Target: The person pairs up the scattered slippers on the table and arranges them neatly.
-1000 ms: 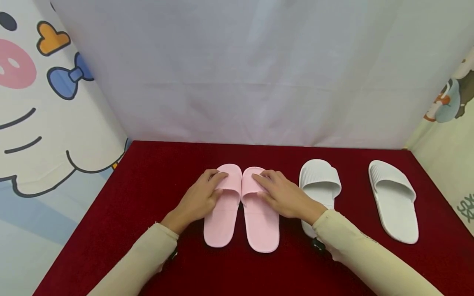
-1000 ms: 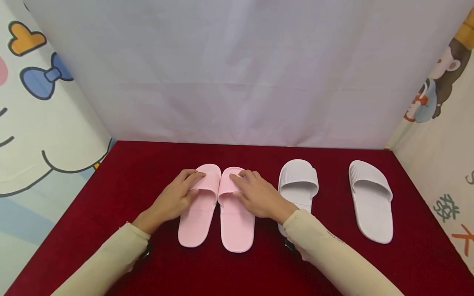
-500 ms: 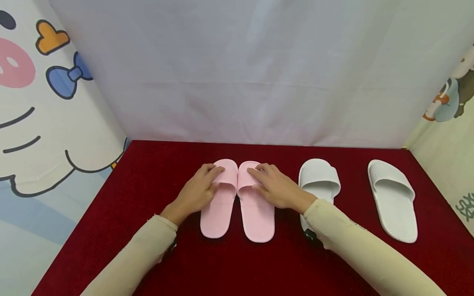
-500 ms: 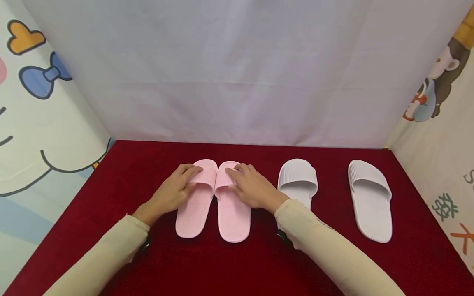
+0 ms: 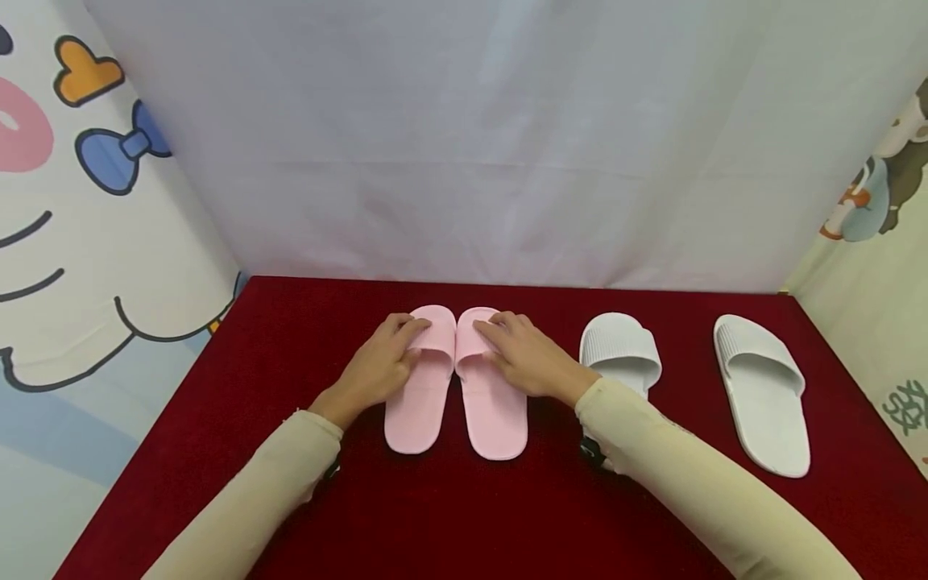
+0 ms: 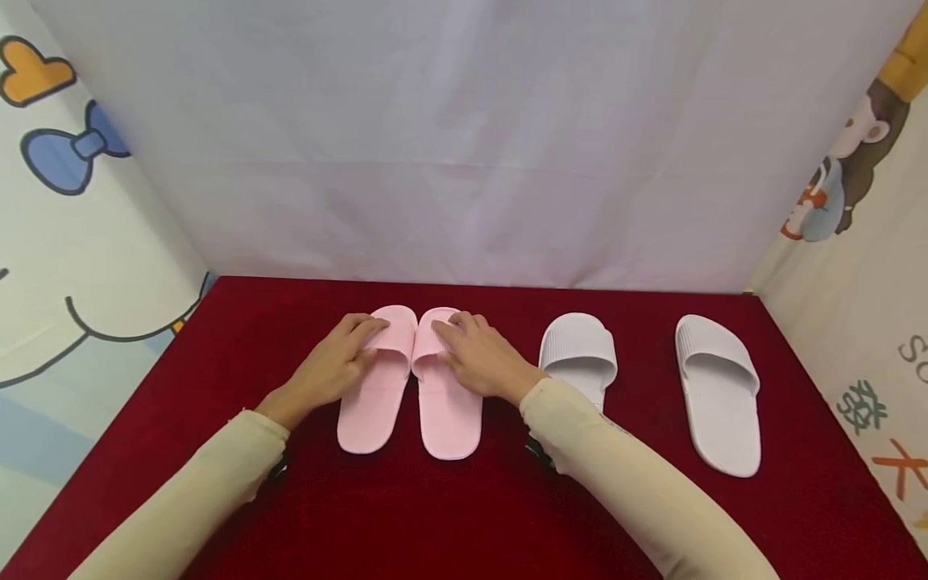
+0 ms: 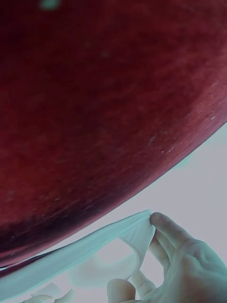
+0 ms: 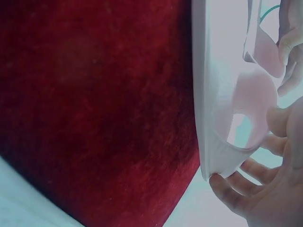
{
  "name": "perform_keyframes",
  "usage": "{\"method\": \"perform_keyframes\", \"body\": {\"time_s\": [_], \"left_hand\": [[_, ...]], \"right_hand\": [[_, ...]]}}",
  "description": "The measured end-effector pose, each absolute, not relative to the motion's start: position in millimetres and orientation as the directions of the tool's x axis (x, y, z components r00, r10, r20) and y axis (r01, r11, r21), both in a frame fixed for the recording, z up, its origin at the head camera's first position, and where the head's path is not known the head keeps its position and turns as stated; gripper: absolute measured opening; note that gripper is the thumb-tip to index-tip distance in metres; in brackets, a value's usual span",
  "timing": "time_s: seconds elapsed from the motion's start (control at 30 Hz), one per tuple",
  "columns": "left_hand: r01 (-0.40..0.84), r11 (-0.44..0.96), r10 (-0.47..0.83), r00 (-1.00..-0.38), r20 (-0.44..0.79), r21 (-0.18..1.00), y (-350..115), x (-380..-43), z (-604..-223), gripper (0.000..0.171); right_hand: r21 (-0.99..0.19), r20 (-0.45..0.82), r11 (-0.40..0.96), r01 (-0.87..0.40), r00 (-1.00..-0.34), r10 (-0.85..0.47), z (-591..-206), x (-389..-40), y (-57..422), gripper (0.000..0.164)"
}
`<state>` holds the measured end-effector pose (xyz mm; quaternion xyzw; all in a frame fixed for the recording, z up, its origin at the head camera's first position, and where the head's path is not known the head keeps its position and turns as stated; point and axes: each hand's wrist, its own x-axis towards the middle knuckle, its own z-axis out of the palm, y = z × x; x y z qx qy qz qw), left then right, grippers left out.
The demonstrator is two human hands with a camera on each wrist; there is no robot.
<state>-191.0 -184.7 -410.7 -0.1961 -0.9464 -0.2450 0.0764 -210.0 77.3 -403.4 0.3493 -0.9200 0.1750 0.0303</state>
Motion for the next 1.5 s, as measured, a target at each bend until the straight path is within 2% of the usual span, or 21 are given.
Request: {"method": "perform_keyframes", "body": {"time_s": [0.47,0.73,1.07,1.33,1.5], "left_hand": [[0.385,0.804,0.312,-0.922,0.23,0.453,-193.6,-213.7,-408.9,0.041],[0.357,0.81,0.303,-0.934,0.189,0.465,-195.4,-224.8,-408.7,0.042],[0.367,0.802,0.301,-0.93,0.212,0.471,-199.6,-240.2,-408.6,0.043],[0.311,0.796,0.266,-0.951,0.16,0.52,-202.3,-252.2,-406.5,0.045],[0.301,0.773,0.25,-0.954,0.168,0.558,-204.0,-253.9,-415.3,0.046]], "right_hand": [[-0.333,0.157,0.701,-0.631,-0.77,-0.619,-401.7,-228.6,60.6,0.045],[-0.335,0.08,0.728,-0.598,-0.788,-0.611,-397.9,-241.8,53.5,0.046],[-0.321,-0.002,0.762,-0.562,-0.805,-0.594,-389.7,-260.6,43.0,0.047],[-0.334,-0.026,0.777,-0.533,-0.819,-0.574,-390.1,-269.1,36.1,0.046],[-0.348,-0.04,0.786,-0.511,-0.83,-0.557,-397.0,-269.7,32.2,0.049]]}}
